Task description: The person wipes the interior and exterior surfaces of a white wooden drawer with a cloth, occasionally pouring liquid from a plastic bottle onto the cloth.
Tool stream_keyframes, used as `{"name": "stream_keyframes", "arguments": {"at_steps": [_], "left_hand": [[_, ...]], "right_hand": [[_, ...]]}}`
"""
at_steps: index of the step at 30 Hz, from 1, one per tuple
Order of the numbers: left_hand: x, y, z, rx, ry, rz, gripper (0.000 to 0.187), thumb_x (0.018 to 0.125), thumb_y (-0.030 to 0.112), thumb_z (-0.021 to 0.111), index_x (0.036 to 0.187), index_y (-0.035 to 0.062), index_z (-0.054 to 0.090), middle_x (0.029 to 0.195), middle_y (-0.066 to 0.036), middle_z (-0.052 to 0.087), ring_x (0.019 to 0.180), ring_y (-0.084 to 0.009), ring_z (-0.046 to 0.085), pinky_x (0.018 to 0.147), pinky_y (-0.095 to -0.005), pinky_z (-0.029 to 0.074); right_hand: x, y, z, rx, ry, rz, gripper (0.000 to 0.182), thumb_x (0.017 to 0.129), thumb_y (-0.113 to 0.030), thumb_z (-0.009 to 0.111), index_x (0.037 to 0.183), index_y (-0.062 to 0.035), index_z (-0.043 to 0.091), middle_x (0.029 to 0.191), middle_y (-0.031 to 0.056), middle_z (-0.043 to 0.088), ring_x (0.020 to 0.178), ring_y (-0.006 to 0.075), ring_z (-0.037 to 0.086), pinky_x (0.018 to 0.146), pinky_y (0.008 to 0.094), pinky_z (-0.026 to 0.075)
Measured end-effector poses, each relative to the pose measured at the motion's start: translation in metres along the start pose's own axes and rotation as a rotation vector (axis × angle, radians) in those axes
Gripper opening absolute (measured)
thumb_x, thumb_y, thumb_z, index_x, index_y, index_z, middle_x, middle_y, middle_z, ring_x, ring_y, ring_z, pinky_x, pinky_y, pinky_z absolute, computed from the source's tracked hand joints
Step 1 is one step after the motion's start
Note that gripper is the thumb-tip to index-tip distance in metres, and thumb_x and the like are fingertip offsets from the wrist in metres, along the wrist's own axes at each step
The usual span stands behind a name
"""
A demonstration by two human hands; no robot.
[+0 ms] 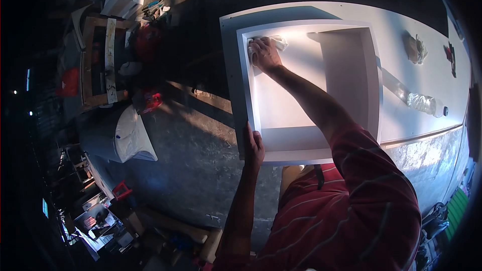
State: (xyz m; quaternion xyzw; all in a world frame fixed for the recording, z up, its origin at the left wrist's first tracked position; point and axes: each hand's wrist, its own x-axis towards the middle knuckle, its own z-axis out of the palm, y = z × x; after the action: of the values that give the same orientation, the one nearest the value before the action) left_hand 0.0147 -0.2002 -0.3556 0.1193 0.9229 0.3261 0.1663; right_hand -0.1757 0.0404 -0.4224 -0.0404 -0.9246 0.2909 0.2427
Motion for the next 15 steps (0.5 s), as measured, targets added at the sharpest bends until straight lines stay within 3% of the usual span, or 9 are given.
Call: {"name": "stream_keyframes", "arguments": {"at_steps": [2, 4, 5, 8, 10, 15], "left_hand": [[-0.001, 0.002, -0.001, 0.017, -0.005, -0.006, 0.050, 0.099, 0.021, 0.033, 0.140, -0.0060, 0.025, 0.139, -0.030, 0.034, 0.128, -0.0430, 0.036, 0.106, -0.0431, 0.031], [-0.001, 0.002, -0.001, 0.009, 0.006, 0.009, 0.050, 0.099, 0.021, 0.033, 0.140, -0.0059, 0.025, 0.139, -0.030, 0.034, 0.128, -0.0430, 0.036, 0.106, -0.0432, 0.031], [0.001, 0.001, -0.001, 0.001, 0.019, 0.018, 0.050, 0.099, 0.021, 0.033, 0.140, -0.0057, 0.026, 0.138, -0.030, 0.034, 0.128, -0.0431, 0.036, 0.105, -0.0432, 0.032], [0.001, -0.007, 0.003, 0.015, 0.059, 0.086, 0.050, 0.099, 0.022, 0.033, 0.140, -0.0056, 0.026, 0.137, -0.031, 0.035, 0.127, -0.0431, 0.037, 0.105, -0.0432, 0.032], [0.000, 0.003, -0.001, -0.004, 0.033, 0.038, 0.050, 0.099, 0.022, 0.034, 0.140, -0.0055, 0.026, 0.138, -0.031, 0.035, 0.128, -0.0430, 0.037, 0.105, -0.0429, 0.032], [0.002, 0.003, -0.001, -0.039, 0.022, -0.006, 0.049, 0.099, 0.021, 0.034, 0.140, -0.0052, 0.026, 0.138, -0.031, 0.035, 0.128, -0.0431, 0.036, 0.106, -0.0427, 0.031]], "right_hand": [[-0.010, -0.013, -0.013, -0.056, -0.063, -0.001, 0.033, 0.079, -0.014, 0.056, 0.111, -0.0065, 0.056, 0.115, 0.0114, 0.054, 0.108, 0.0290, 0.048, 0.088, 0.0399, 0.043], [-0.019, -0.030, -0.036, -0.143, -0.261, 0.004, 0.035, 0.078, -0.015, 0.058, 0.112, -0.0061, 0.056, 0.113, 0.0111, 0.052, 0.108, 0.0289, 0.048, 0.090, 0.0402, 0.042], [-0.029, -0.029, -0.048, -0.169, -0.339, -0.114, 0.036, 0.080, -0.017, 0.059, 0.114, -0.0060, 0.055, 0.113, 0.0106, 0.050, 0.107, 0.0289, 0.049, 0.090, 0.0405, 0.042], [-0.013, -0.015, -0.057, -0.113, -0.394, -0.179, 0.036, 0.082, -0.020, 0.059, 0.115, -0.0062, 0.055, 0.113, 0.0109, 0.050, 0.105, 0.0280, 0.049, 0.090, 0.0401, 0.042], [0.014, -0.005, -0.039, -0.201, -0.314, -0.017, 0.032, 0.083, -0.020, 0.059, 0.112, -0.0076, 0.056, 0.113, 0.0091, 0.050, 0.106, 0.0260, 0.049, 0.089, 0.0383, 0.042], [-0.019, -0.025, -0.029, -0.194, -0.242, -0.056, 0.023, 0.080, -0.015, 0.059, 0.102, -0.0083, 0.062, 0.109, 0.0099, 0.051, 0.105, 0.0279, 0.048, 0.084, 0.0409, 0.045]]}}
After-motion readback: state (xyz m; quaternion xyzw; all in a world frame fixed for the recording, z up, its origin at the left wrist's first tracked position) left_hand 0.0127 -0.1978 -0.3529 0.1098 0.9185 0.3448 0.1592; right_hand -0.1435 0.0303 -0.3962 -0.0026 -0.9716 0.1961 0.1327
